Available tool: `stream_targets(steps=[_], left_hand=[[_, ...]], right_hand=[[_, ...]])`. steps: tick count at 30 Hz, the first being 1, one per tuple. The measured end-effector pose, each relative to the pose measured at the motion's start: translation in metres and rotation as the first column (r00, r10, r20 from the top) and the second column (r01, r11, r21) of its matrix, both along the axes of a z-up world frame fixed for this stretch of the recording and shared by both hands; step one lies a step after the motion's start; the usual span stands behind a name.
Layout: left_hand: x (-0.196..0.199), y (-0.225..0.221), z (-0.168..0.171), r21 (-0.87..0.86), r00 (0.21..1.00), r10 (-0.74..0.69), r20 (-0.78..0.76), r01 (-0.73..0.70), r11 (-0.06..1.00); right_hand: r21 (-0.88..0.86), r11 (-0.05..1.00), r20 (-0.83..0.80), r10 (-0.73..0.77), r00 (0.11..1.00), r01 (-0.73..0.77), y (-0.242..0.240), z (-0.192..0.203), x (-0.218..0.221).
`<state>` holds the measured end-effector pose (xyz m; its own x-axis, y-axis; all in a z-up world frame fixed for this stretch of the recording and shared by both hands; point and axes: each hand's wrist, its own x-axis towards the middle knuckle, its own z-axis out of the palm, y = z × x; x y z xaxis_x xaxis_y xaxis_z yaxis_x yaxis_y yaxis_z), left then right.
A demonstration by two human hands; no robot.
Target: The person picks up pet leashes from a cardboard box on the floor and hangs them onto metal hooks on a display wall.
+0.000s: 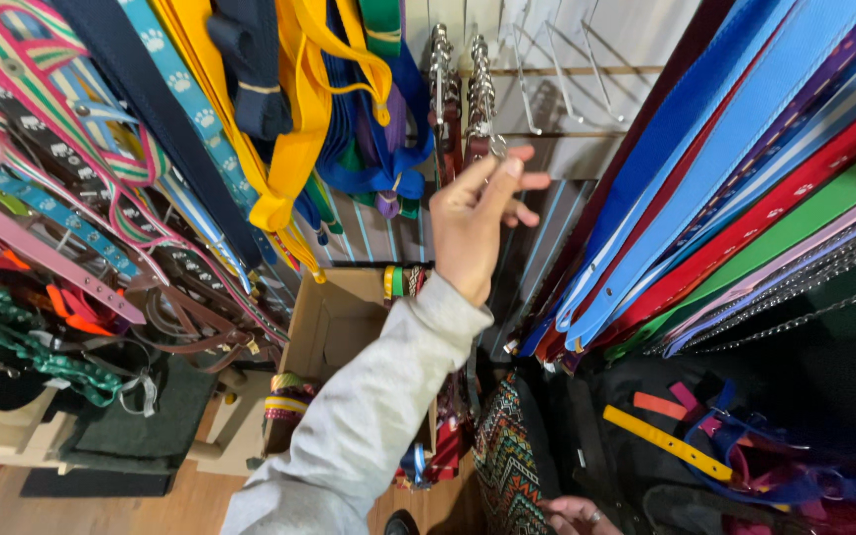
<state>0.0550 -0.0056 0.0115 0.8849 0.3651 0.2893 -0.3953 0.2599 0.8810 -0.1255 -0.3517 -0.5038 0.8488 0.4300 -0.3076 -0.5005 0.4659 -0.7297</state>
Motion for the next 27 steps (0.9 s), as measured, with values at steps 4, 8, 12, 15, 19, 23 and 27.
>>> stream_targets(steps=[4, 8, 12, 15, 19, 23, 27], left_hand=[[0.013, 0.005, 0.000, -0.017, 0.997, 0.047, -0.058, -0.048, 0.999], [0.038, 0.013, -0.009, -0.063, 0.997, 0.024, -0.071, -0.028, 0.998], [0.063, 0.022, -0.007, -0.018, 0.995, 0.011, -0.098, -0.013, 1.000], [0.083, 0.033, -0.014, 0.011, 0.998, 0.005, -0.059, -0.005, 1.000], [0.092, 0.028, -0.031, -0.050, 0.995, 0.058, -0.079, -0.062, 0.997], [0.075, 0.032, -0.067, 0.269, 0.940, 0.335, 0.065, -0.340, 0.901], [0.034, 0.035, -0.103, 0.511, 0.851, 0.519, 0.083, -0.484, 0.710]], right_hand=[[-0.323, 0.939, 0.144, -0.075, 0.987, 0.119, 0.005, 0.019, 0.001], [0.188, 0.967, -0.082, 0.188, 0.979, -0.170, -0.022, -0.015, 0.022], [0.079, 0.989, -0.184, 0.140, 0.973, -0.128, -0.043, -0.047, 0.027], [0.020, 0.975, -0.202, 0.220, 0.954, -0.220, -0.052, -0.037, 0.035], [0.250, 0.863, -0.077, 0.469, 0.880, -0.438, -0.060, -0.028, 0.045], [-0.274, 0.913, -0.326, 0.206, 0.922, -0.301, -0.052, 0.003, 0.044], [-0.528, 0.784, -0.209, 0.253, 0.945, -0.327, -0.035, 0.060, 0.027]])
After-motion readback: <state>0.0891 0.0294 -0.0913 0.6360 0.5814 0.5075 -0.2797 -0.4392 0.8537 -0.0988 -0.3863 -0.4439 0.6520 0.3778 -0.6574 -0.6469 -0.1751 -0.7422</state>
